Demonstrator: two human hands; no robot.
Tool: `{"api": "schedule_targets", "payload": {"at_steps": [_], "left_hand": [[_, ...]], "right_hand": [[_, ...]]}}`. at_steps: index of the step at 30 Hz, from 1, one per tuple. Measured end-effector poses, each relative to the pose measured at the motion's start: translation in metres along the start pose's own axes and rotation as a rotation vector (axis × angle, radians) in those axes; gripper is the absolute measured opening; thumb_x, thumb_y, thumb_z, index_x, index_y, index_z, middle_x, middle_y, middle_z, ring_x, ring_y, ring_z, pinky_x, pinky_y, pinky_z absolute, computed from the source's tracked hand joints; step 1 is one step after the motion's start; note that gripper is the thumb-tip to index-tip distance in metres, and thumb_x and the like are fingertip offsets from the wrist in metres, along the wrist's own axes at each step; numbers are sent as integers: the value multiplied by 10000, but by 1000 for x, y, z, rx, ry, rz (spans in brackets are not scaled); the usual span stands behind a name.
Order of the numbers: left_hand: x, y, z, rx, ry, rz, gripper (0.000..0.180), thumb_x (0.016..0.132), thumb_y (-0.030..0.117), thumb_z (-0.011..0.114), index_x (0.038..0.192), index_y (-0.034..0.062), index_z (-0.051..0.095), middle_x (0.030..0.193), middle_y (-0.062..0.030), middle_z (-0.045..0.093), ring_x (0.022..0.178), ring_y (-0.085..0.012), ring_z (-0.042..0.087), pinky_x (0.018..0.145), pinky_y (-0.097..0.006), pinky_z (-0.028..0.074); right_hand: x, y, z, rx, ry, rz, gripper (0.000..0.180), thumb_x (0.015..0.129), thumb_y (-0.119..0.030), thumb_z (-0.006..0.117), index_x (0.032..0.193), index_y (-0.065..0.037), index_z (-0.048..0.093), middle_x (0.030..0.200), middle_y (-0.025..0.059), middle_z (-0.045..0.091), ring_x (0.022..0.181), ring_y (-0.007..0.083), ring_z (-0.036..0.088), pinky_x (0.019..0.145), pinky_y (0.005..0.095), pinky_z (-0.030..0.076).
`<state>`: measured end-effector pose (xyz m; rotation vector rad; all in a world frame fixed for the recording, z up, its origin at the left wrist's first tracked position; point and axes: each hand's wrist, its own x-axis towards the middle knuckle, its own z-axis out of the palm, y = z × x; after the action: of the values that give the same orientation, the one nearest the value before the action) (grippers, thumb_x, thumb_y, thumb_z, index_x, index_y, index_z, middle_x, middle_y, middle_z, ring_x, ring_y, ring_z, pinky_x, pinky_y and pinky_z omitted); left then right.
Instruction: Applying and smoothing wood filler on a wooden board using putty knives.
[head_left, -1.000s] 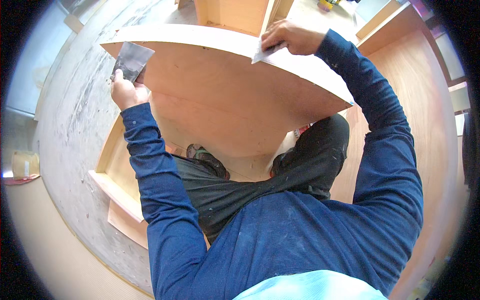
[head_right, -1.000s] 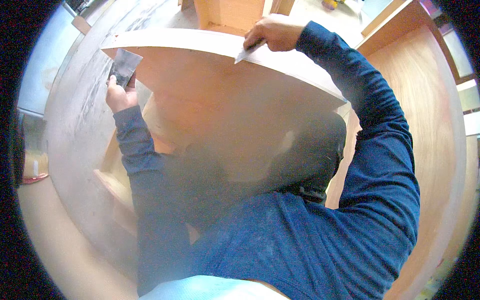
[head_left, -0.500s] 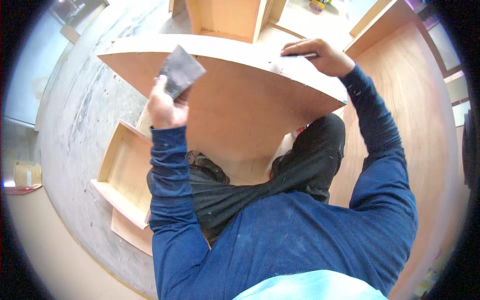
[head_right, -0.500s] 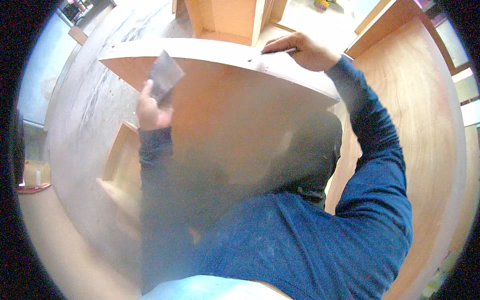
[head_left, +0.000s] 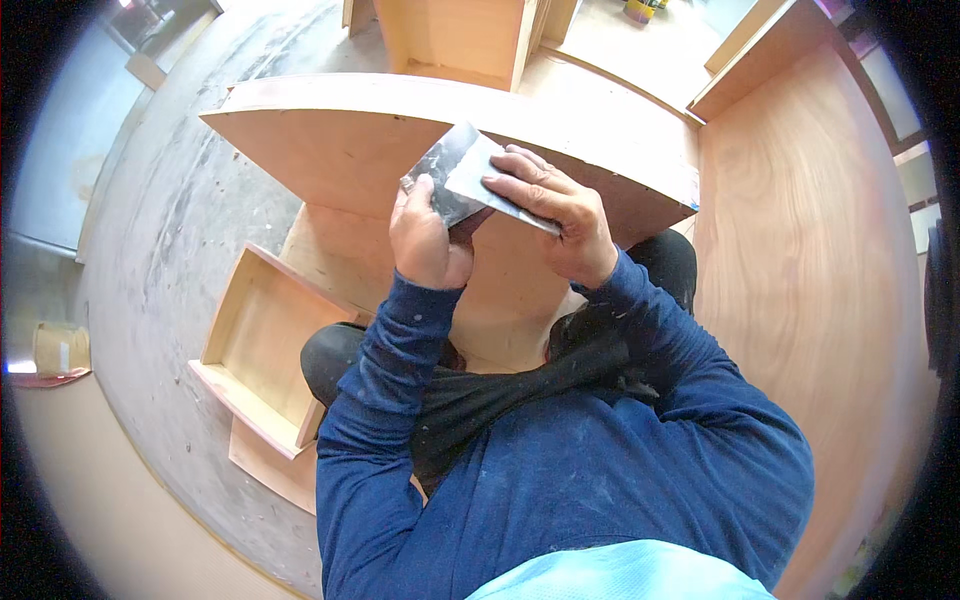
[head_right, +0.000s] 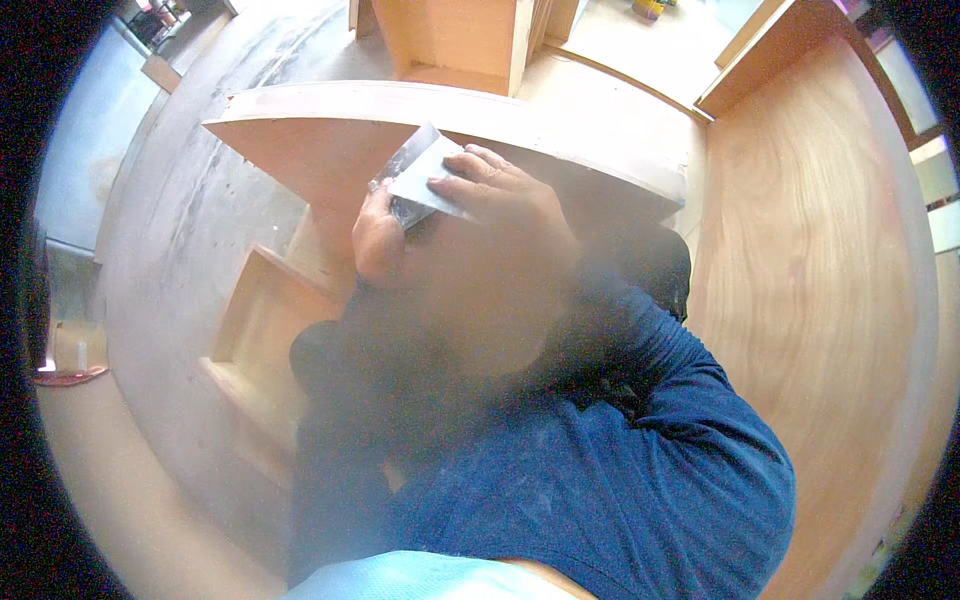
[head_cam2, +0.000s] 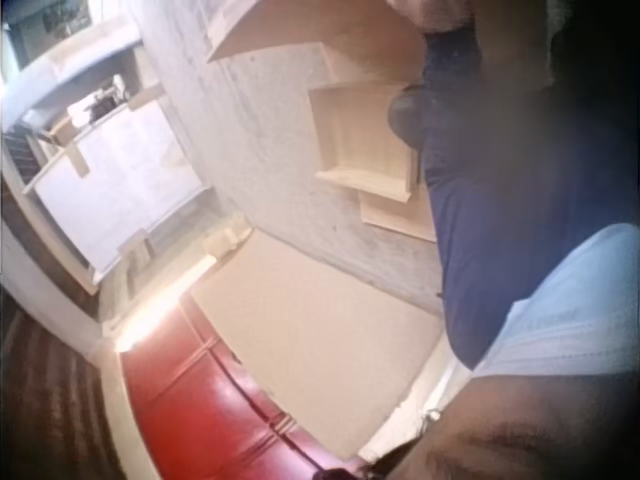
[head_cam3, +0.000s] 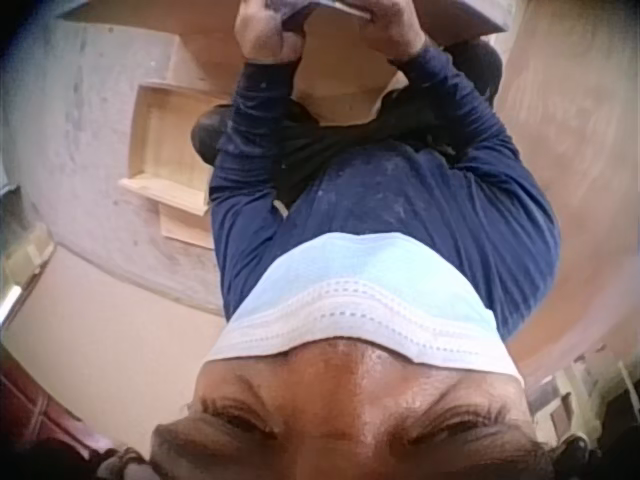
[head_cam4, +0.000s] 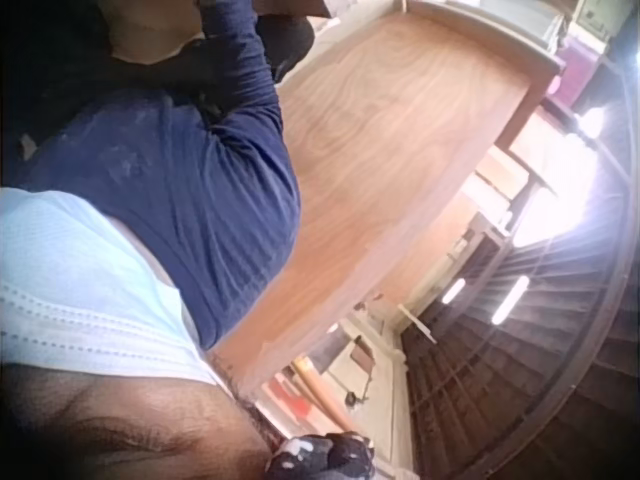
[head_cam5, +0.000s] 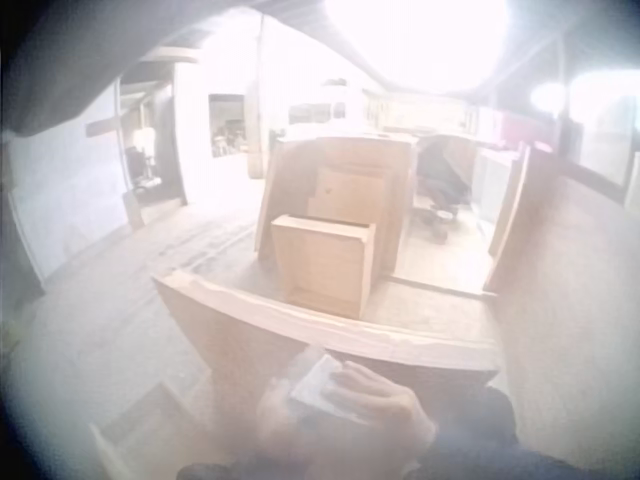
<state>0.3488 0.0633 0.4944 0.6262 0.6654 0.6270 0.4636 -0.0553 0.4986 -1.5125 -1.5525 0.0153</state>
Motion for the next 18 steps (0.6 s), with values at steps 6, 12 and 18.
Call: {"api": "schedule_targets", "payload": {"at_steps": [6, 12, 18], "left_hand": [[-9, 18, -15, -188, -14, 152, 293, 998, 204, 365, 1247, 91, 470, 1170, -112, 599, 1020, -253, 642, 720, -420, 601], [-5, 67, -39, -307, -181, 566, 349, 1000, 266, 447, 1302, 94, 469, 1206, -74, 604, 1050, -216, 631, 799, -390, 566], [24, 53, -54, -111, -133, 535, 339, 996, 242, 434, 1271, 49, 482, 1163, -110, 613, 974, -250, 653, 635, -396, 603]], "right_hand": [[21, -4, -16, -284, -38, -130, 414, 773, -31, 638, 1183, -74, 675, 1199, 201, 635, 1156, 359, 596, 979, 407, 473], [93, 88, -36, -377, -275, -231, 467, 769, 93, 522, 1179, -79, 662, 1178, 165, 634, 1089, 350, 599, 920, 403, 491], [153, 110, 7, -447, -517, -337, 635, 680, 146, 460, 1195, -165, 663, 1219, 101, 627, 1075, 325, 611, 921, 413, 502]]}}
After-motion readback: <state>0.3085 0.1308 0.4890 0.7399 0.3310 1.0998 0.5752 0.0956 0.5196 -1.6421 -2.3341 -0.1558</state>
